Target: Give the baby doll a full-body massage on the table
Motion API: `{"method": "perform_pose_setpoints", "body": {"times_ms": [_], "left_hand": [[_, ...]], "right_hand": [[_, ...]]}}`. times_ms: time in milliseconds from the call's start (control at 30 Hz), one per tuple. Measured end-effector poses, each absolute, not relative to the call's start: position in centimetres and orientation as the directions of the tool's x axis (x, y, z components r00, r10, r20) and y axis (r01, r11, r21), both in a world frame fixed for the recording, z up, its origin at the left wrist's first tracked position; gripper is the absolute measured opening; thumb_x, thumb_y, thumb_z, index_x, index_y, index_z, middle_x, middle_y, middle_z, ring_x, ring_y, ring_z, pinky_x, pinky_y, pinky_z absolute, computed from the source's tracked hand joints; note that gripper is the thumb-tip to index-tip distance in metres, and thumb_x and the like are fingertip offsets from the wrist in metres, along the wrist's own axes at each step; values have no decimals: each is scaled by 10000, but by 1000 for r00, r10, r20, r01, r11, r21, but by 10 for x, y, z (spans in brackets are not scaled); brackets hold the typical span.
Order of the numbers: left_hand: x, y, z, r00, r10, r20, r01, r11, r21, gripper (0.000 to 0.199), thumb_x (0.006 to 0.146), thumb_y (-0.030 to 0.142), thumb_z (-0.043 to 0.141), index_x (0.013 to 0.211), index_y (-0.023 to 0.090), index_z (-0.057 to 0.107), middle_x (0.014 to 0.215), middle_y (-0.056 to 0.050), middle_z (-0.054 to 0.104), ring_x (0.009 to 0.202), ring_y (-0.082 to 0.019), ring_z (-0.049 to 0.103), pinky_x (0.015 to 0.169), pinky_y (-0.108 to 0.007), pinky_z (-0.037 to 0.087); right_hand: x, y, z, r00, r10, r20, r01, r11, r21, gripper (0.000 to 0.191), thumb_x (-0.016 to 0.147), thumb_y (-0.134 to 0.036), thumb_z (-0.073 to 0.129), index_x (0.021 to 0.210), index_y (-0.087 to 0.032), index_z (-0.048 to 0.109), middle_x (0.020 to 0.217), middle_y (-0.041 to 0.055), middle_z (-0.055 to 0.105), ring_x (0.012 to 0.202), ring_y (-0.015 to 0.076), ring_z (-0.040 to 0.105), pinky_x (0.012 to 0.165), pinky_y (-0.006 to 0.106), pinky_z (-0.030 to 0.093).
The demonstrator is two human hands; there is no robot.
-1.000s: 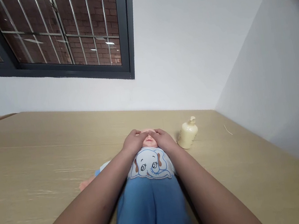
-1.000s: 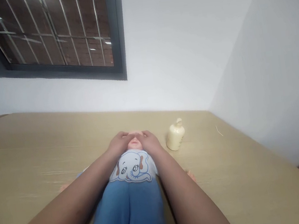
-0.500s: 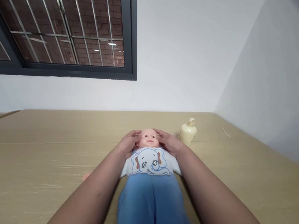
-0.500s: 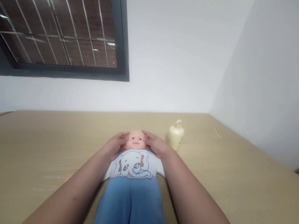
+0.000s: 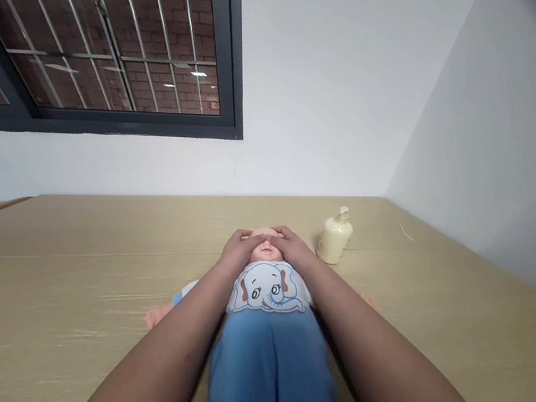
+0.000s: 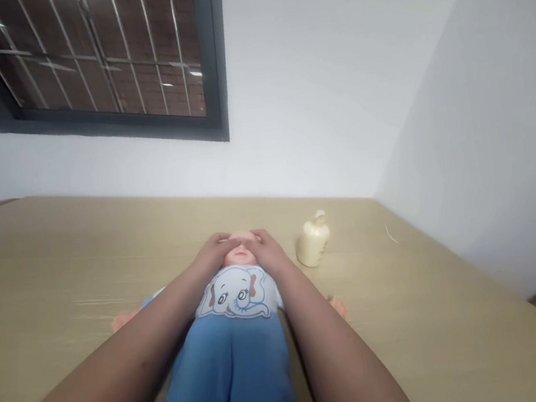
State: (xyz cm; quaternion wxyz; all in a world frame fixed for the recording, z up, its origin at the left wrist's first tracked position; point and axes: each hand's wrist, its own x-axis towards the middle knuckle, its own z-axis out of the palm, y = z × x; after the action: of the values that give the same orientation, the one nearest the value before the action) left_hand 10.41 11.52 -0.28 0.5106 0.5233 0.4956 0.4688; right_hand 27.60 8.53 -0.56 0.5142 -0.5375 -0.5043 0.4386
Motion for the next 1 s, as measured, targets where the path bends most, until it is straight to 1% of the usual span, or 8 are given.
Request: {"method": "perform_pose_setpoints", "body": {"times_ms": [133, 300, 467, 567, 667, 767, 833, 1000], "left_hand": [[105, 116, -2, 50, 999, -22, 94, 18, 995, 410, 631, 424, 864, 920, 191, 691, 906, -87, 738, 874, -300, 676, 726, -325, 457], [103, 113, -2, 49, 999, -16, 91, 11, 996, 330, 682, 423, 820, 893, 200, 699, 871, -74, 731, 874, -290, 662, 717, -318, 440], [102, 113, -5, 108, 994, -20, -54, 26, 998, 283, 691, 370, 790, 875, 192, 668, 876, -65, 717, 892, -274, 670, 741, -321, 492], [100, 113, -5, 213, 976, -46, -172, 84, 981, 316, 719, 346, 755, 972, 185, 655, 906, -86, 732, 873, -279, 700, 739, -352, 542], [96, 111, -4, 311, 949, -57, -245, 138, 959, 385, 723, 314, 752, 1072, 178, 664, 1002, -124, 743, 910, -296, 717, 761, -381, 568], [91, 109, -2, 368, 928, -54, -283, 168, 944, 440, 710, 284, 766, 1128, 178, 679, 1094, -142, 735, 975, -311, 715, 796, -394, 578], [89, 108, -1, 383, 922, -53, -289, 174, 941, 463, 695, 271, 781, 1140, 180, 687, 1101, -142, 735, 981, -319, 716, 798, -397, 582], [95, 106, -1, 364, 931, -37, -266, 142, 954, 479, 707, 311, 772, 1148, 168, 655, 1073, -139, 731, 980, -320, 713, 803, -394, 575]], "right_hand": [[276, 87, -5, 126, 991, 46, 116, 31, -993, 381, 733, -470, 763, 1056, -282, 694, 991, 6, 727, 1010, 261, 650, 940, 406, 488], [279, 93, -17, 73, 996, 60, 28, 58, -998, 362, 794, -446, 700, 1117, -283, 691, 1061, 19, 738, 1063, 259, 651, 967, 409, 493], [285, 96, -24, -9, 999, 37, -125, 36, -992, 468, 775, -386, 711, 1229, -279, 665, 1201, 38, 718, 1153, 273, 640, 1021, 438, 492], [289, 90, -22, -76, 997, 10, -210, -7, -978, 561, 753, -358, 733, 1300, -280, 631, 1293, 51, 686, 1183, 284, 640, 1036, 470, 493], [289, 82, -15, -126, 992, -2, -266, -36, -963, 625, 723, -320, 761, 1328, -281, 609, 1362, 54, 649, 1241, 290, 613, 1072, 484, 473], [287, 77, -8, -157, 988, -11, -295, -57, -954, 682, 694, -293, 769, 1350, -261, 585, 1366, 68, 644, 1250, 299, 610, 1086, 489, 464], [285, 75, -4, -163, 987, -7, -287, -54, -956, 688, 687, -287, 761, 1349, -251, 577, 1355, 72, 649, 1232, 298, 623, 1076, 473, 473], [282, 76, -4, -109, 994, 28, -196, 6, -981, 539, 746, -323, 742, 1265, -262, 610, 1243, 60, 691, 1142, 276, 658, 1002, 413, 511]]}}
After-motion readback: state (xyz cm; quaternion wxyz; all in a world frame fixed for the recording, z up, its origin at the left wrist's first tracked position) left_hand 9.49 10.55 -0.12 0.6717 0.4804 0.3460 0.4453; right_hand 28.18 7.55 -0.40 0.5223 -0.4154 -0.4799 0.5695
